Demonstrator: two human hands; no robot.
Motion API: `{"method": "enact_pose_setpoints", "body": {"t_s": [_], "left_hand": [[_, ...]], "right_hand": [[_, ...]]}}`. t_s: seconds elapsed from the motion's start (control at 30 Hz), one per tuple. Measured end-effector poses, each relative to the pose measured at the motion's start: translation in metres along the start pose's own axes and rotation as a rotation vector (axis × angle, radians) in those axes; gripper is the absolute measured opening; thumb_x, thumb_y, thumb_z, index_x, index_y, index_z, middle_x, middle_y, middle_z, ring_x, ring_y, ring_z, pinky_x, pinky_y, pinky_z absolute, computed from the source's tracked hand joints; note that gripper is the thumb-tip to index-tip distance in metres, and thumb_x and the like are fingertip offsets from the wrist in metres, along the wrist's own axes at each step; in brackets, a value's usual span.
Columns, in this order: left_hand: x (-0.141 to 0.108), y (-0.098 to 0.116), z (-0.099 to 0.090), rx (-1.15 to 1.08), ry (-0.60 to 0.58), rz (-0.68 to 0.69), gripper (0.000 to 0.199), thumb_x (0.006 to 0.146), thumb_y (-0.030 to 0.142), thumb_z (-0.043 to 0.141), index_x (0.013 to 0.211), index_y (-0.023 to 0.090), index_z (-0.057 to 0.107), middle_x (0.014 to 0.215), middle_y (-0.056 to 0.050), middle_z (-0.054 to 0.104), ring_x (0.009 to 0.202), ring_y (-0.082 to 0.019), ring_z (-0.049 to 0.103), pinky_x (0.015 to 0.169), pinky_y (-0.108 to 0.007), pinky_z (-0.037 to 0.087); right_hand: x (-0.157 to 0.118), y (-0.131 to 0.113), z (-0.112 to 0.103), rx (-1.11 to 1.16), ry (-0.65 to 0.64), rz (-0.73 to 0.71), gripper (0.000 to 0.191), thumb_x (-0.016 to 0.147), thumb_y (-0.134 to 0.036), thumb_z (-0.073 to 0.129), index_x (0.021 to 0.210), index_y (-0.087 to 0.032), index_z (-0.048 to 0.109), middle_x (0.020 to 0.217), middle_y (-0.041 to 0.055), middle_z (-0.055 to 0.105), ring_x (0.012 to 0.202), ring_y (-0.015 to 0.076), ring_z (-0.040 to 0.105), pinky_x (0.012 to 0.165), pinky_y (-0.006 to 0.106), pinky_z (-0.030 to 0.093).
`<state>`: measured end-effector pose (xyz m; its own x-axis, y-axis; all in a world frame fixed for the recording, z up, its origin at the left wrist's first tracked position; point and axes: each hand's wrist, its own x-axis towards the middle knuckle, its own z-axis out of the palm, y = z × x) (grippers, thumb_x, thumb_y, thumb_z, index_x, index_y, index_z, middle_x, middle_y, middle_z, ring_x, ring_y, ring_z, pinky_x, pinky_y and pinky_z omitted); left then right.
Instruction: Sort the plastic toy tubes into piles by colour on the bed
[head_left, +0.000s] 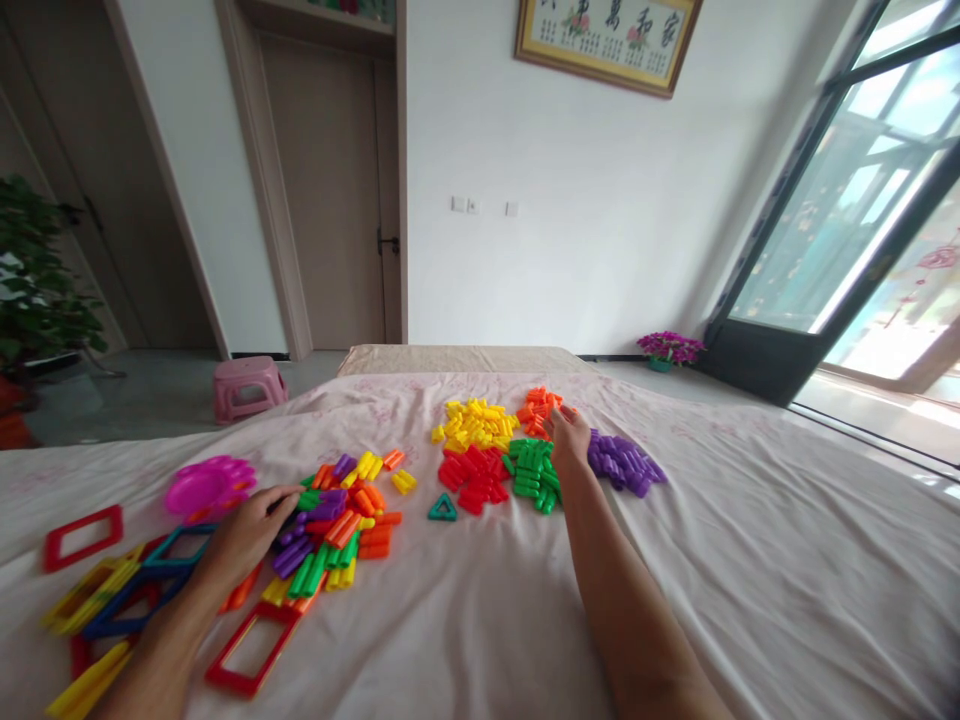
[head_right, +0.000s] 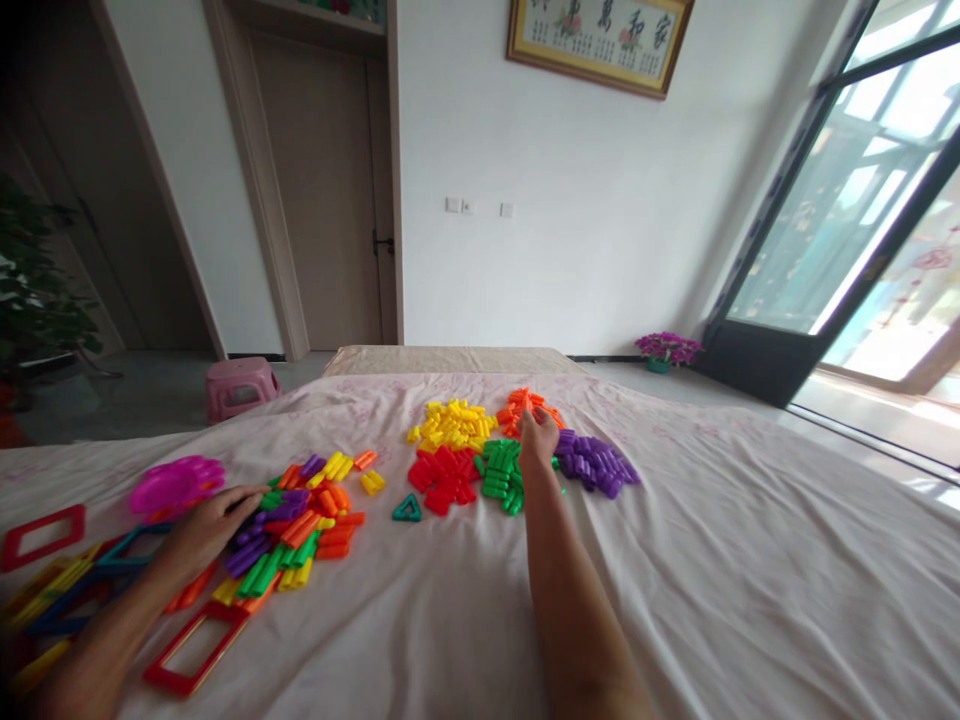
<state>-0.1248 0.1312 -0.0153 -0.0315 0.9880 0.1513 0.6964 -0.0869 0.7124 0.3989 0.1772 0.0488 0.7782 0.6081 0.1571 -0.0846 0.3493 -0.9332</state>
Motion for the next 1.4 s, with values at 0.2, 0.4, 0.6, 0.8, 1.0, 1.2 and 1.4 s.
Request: {"method": "enact_pose_setpoints", "body": {"t_s": [0.2,0.4,0.6,0.8,1.0,1.2,1.4], "left_hand": [[0.0,0.002,-0.001,0.008,-0.008,0.001,0.044,0.083,0.051,0.05,0.109,0.021,0.071,0.115,-0.007,0.074,0.112,-0.026,0.065,0.098,-0.031,0.048],[-0.001,0.002,0.0,0.013,0.004,0.002,0.045,0.084,0.051,0.049,0.11,0.021,0.071,0.116,-0.007,0.073,0.111,-0.026,0.065,0.097,-0.032,0.048],[-0.002,0.005,0.0,0.019,0.016,0.024,0.046,0.084,0.05,0.048,0.11,0.02,0.071,0.113,-0.007,0.074,0.109,-0.024,0.066,0.097,-0.031,0.048],[-0.005,0.011,-0.002,0.015,0.017,0.02,0.045,0.082,0.05,0.05,0.107,0.021,0.073,0.109,-0.006,0.076,0.104,-0.024,0.068,0.091,-0.029,0.05],[-0.006,0.012,-0.002,0.021,0.044,0.035,0.044,0.082,0.05,0.049,0.105,0.021,0.074,0.109,-0.005,0.076,0.104,-0.024,0.068,0.092,-0.029,0.05],[-0.006,0.013,-0.002,0.057,0.036,0.026,0.044,0.084,0.049,0.047,0.107,0.022,0.073,0.111,-0.005,0.075,0.106,-0.023,0.068,0.092,-0.029,0.049],[-0.004,0.011,-0.001,0.048,0.036,0.044,0.045,0.084,0.05,0.047,0.107,0.021,0.073,0.111,-0.005,0.076,0.106,-0.023,0.068,0.092,-0.028,0.049]], "right_hand": [[0.01,0.005,-0.01,0.01,-0.009,0.015,0.042,0.054,-0.022,0.065,0.095,-0.015,0.062,0.087,0.0012,0.066,0.081,0.0172,0.066,0.065,0.026,0.055],[-0.013,-0.002,0.007,-0.012,-0.07,-0.05,0.043,0.057,-0.023,0.062,0.099,-0.014,0.067,0.099,0.0062,0.069,0.082,0.0177,0.066,0.069,0.029,0.055],[-0.08,-0.011,0.047,-0.191,-0.462,-0.276,0.034,0.069,-0.021,0.051,0.099,-0.016,0.069,0.09,0.0061,0.072,0.078,0.0186,0.068,0.074,0.034,0.056],[-0.171,-0.01,0.067,-0.62,-1.022,-0.653,0.035,0.086,-0.01,0.047,0.11,-0.023,0.069,0.112,0.0044,0.071,0.106,0.0176,0.065,0.095,0.031,0.049],[-0.205,0.01,0.066,-0.897,-1.264,-0.833,0.034,0.095,-0.02,0.049,0.127,-0.021,0.06,0.135,0.0089,0.059,0.12,0.0214,0.057,0.102,0.034,0.044],[-0.203,0.018,0.069,-0.986,-1.273,-0.82,0.022,0.092,-0.023,0.056,0.111,-0.023,0.066,0.12,0.0053,0.066,0.11,0.0194,0.061,0.095,0.03,0.045],[-0.204,0.012,0.064,-0.883,-1.229,-0.779,0.029,0.08,-0.01,0.058,0.105,-0.022,0.068,0.108,0.0038,0.068,0.099,0.0179,0.062,0.086,0.026,0.048]]}}
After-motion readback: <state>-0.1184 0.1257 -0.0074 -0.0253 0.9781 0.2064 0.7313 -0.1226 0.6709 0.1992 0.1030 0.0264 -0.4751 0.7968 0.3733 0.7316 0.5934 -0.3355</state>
